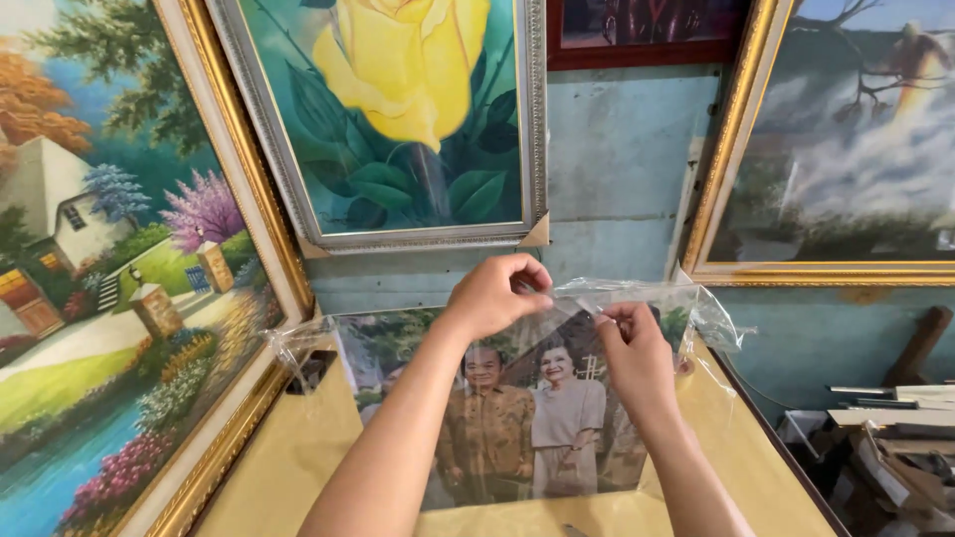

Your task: Wrapping a photo print in protective plastic film using tape, a cutter, and a stapler.

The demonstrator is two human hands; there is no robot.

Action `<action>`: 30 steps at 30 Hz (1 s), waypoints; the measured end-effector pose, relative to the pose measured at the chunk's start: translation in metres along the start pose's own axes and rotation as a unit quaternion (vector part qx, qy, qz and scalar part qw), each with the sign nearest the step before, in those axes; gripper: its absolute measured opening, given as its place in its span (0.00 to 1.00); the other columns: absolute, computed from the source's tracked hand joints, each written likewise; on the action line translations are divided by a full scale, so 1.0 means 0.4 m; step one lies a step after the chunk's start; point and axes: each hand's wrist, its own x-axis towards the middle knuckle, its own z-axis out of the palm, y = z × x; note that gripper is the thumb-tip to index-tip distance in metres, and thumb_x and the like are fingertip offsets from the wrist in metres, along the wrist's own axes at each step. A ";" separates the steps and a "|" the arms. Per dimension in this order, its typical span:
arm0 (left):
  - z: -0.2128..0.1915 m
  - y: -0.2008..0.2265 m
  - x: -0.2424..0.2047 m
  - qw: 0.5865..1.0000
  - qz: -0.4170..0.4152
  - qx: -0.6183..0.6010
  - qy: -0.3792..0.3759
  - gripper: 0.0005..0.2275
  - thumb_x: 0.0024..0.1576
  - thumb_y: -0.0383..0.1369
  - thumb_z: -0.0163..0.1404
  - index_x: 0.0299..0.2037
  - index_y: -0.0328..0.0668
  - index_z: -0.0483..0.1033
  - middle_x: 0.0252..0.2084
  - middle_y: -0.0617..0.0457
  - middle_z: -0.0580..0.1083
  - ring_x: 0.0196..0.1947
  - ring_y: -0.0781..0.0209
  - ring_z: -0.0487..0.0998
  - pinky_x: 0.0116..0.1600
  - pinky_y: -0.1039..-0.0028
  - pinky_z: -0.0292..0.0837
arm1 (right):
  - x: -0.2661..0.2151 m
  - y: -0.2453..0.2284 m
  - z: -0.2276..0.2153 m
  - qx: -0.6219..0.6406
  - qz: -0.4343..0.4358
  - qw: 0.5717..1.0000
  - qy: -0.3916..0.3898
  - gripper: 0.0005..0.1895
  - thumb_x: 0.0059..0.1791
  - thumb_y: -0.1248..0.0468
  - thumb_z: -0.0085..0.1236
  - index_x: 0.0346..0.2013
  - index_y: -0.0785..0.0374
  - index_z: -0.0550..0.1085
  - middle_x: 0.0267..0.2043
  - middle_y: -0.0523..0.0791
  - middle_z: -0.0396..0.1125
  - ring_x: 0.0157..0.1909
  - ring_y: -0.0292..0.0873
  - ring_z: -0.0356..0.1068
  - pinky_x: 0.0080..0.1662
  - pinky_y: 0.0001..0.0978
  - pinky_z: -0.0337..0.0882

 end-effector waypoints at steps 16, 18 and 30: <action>0.022 0.011 -0.054 0.982 0.099 -0.115 0.113 0.12 0.41 0.28 0.56 0.35 0.47 0.73 0.34 0.55 0.75 0.28 0.66 0.75 0.36 0.77 0.71 | 0.066 -0.016 -0.053 -0.061 -0.296 0.953 -0.025 0.05 0.42 0.62 0.53 0.31 0.50 0.75 0.14 0.40 0.61 0.22 0.41 0.64 0.30 0.32 0.66; 0.014 0.026 -0.069 0.983 0.091 -0.113 0.110 0.09 0.45 0.31 0.52 0.36 0.47 0.72 0.35 0.54 0.74 0.28 0.66 0.75 0.36 0.76 0.71 | 0.073 0.008 -0.057 -0.095 -0.309 0.946 -0.028 0.05 0.38 0.59 0.54 0.28 0.47 0.74 0.13 0.41 0.60 0.22 0.42 0.64 0.31 0.34 0.66; 0.007 0.057 -0.088 0.996 0.085 -0.012 0.028 0.10 0.51 0.40 0.45 0.29 0.46 0.76 0.29 0.51 0.74 0.36 0.53 0.74 0.43 0.64 0.67 | 0.055 0.011 -0.058 -0.016 -0.323 0.939 -0.118 0.06 0.35 0.66 0.53 0.24 0.53 0.75 0.07 0.40 0.52 0.15 0.36 0.56 0.27 0.27 0.64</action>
